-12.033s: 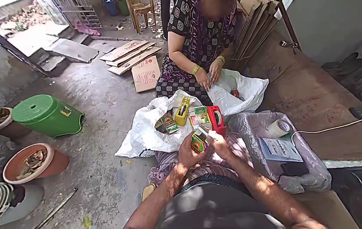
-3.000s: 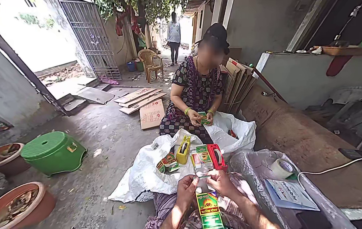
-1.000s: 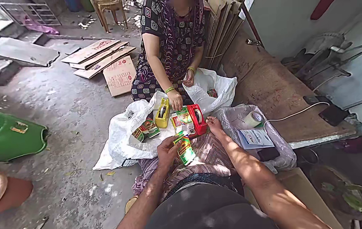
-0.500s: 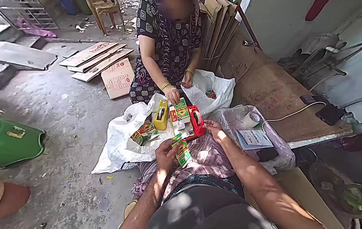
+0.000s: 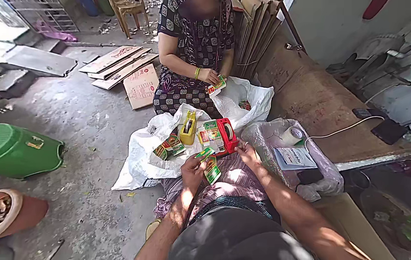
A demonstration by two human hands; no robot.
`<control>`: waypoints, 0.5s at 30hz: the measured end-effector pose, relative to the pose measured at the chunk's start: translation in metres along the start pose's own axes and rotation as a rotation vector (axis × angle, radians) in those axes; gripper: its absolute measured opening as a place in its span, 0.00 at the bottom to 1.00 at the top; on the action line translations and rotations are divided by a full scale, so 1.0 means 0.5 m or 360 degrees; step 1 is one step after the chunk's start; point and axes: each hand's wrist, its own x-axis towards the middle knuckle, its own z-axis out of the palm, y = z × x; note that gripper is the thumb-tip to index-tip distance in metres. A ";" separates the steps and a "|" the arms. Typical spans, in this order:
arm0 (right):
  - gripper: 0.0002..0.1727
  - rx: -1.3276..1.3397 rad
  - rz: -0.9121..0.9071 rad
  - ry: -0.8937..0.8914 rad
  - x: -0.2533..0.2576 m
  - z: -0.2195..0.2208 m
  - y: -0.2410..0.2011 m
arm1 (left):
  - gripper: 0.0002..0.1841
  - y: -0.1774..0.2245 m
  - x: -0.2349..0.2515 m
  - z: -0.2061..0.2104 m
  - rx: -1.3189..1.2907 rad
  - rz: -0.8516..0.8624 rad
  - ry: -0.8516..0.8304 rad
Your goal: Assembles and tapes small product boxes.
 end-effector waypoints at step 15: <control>0.28 0.1401 0.0163 -0.0472 -0.150 0.081 -0.223 | 0.14 0.017 -0.027 0.004 0.0664 0.0277 -0.0242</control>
